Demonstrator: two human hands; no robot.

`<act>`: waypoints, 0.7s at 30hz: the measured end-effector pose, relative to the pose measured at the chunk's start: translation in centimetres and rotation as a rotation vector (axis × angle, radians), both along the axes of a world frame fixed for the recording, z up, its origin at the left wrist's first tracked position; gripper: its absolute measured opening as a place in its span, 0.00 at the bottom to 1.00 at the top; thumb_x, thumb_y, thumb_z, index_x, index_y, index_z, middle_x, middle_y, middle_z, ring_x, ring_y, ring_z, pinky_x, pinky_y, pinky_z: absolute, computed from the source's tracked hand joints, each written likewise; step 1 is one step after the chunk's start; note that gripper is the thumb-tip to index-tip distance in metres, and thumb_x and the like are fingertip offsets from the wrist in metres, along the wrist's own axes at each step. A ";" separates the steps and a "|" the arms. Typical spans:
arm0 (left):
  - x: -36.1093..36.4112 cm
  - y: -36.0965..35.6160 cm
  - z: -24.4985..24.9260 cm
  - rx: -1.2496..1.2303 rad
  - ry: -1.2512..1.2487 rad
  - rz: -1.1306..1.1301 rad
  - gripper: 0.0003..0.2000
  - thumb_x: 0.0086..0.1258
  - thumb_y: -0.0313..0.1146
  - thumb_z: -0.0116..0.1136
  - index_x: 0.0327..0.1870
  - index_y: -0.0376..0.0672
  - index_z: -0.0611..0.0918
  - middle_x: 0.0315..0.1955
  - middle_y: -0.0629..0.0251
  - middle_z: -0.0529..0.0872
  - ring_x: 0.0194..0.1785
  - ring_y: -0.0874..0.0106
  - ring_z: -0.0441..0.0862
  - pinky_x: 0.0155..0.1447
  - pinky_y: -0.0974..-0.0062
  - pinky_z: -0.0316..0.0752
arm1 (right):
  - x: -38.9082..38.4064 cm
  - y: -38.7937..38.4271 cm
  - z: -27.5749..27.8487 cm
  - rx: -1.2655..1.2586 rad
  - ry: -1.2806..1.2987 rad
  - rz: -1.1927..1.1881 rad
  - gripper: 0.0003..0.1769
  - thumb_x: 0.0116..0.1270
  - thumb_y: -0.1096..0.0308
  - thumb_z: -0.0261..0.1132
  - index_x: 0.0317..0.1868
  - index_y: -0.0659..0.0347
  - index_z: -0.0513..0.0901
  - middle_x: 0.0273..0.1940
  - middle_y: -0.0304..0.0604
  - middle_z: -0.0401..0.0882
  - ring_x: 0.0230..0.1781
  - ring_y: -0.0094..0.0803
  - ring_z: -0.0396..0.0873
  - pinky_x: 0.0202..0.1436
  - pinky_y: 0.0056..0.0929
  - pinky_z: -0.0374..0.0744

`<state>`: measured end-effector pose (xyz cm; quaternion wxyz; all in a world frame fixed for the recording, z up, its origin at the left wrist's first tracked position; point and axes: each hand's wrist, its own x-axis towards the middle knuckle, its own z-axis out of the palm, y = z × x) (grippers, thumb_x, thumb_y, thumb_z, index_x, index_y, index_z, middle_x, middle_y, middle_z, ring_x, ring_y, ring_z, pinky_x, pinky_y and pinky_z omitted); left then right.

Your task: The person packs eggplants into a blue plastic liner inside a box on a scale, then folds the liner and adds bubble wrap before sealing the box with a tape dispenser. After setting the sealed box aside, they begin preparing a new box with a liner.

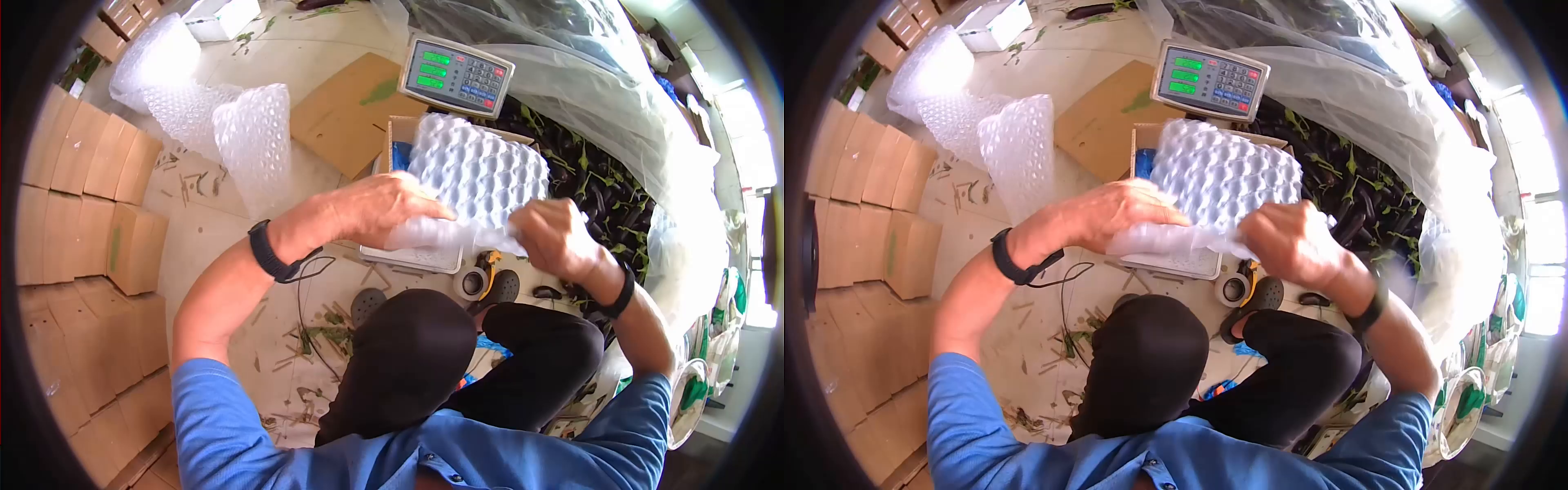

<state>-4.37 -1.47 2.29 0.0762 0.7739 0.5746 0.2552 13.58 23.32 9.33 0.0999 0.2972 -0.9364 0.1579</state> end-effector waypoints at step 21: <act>0.3 10.1 -8.8 -0.205 0.096 -0.064 0.11 0.61 0.42 0.67 0.32 0.42 0.87 0.44 0.60 0.87 0.44 0.61 0.85 0.47 0.61 0.81 | -12.2 2.8 -18.0 0.454 -0.091 -0.274 0.11 0.61 0.62 0.66 0.39 0.60 0.85 0.40 0.48 0.85 0.47 0.44 0.85 0.50 0.41 0.83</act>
